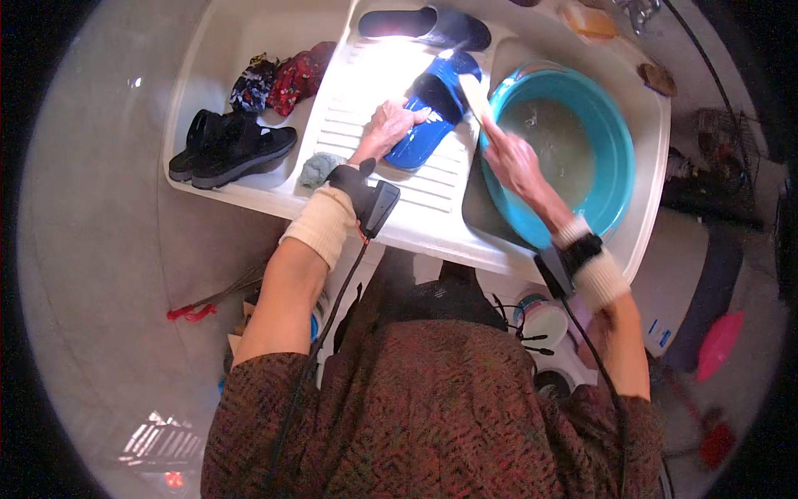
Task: Hand-washing a small cloth and scrubbing a slipper with a brush in a basin.
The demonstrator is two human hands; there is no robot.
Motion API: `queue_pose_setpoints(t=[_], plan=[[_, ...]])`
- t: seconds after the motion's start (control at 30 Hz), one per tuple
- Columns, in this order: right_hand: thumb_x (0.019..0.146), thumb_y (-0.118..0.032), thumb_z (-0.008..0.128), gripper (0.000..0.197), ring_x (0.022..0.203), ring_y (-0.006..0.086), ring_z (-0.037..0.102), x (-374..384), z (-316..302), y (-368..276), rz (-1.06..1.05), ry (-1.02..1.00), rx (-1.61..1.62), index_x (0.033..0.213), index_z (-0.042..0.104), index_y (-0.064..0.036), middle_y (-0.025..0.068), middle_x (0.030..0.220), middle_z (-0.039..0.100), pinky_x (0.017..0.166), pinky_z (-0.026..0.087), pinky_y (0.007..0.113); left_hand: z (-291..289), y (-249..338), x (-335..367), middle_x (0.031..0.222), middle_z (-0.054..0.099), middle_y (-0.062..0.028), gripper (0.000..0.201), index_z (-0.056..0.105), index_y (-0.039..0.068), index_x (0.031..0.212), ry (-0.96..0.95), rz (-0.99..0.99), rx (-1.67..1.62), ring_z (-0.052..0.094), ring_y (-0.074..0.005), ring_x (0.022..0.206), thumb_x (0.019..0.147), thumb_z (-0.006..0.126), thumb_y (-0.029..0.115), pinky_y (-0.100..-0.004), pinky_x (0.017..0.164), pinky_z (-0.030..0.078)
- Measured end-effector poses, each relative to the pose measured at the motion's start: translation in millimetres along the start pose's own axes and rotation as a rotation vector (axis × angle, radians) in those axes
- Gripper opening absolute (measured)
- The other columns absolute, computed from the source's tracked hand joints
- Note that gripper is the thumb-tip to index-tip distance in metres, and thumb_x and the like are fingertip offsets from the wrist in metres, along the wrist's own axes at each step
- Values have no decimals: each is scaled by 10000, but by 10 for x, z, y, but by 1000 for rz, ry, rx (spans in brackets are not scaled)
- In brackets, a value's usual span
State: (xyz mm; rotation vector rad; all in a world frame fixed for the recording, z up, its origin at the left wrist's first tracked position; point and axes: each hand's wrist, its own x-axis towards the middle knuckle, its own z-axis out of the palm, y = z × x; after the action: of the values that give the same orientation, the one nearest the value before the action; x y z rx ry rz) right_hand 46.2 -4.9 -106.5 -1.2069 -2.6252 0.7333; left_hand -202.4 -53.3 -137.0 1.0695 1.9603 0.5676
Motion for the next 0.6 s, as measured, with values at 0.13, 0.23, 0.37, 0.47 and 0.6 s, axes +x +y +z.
queue_pose_setpoints(t=[0.13, 0.23, 0.37, 0.47, 0.6], plan=[[804, -143, 467, 504, 670, 377, 574, -712, -440, -14, 16, -254, -112, 1291, 400, -252, 209, 744, 554, 599, 461, 483, -10, -68, -94, 898, 614, -241, 446, 620, 41, 951, 78, -12, 8, 585, -390, 866, 700, 620, 409, -426, 759, 456], [796, -124, 483, 551, 673, 367, 572, -528, -554, -352, -34, -232, -83, 1319, 370, -256, 197, 765, 560, 595, 455, 475, -7, -96, -64, 845, 600, -236, 357, 602, 32, 887, 133, 127, 100, 574, -394, 772, 799, 499, 363, -468, 680, 441], [781, -111, 501, 574, 670, 371, 582, -151, 14, -273, -166, -116, -79, 1312, 359, -279, 194, 765, 559, 573, 457, 460, 119, -25, -20, 709, 556, -202, 248, 544, 49, 809, 187, 343, 44, 556, -374, 639, 881, 380, 220, -457, 552, 425], [767, -109, 505, 591, 651, 367, 582, -497, -257, -392, -124, -322, -134, 1308, 362, -297, 191, 766, 567, 555, 456, 464, 57, -137, -240, 730, 580, -228, 347, 580, 27, 785, 353, 333, 131, 561, -414, 682, 886, 394, 302, -478, 610, 434], [752, -124, 505, 549, 676, 368, 595, -842, -648, 101, 14, -288, -109, 1276, 433, -274, 209, 794, 589, 613, 474, 474, 68, 133, -318, 809, 592, -265, 397, 584, -7, 850, 389, -15, -50, 567, -442, 800, 880, 432, 359, -473, 716, 441]])
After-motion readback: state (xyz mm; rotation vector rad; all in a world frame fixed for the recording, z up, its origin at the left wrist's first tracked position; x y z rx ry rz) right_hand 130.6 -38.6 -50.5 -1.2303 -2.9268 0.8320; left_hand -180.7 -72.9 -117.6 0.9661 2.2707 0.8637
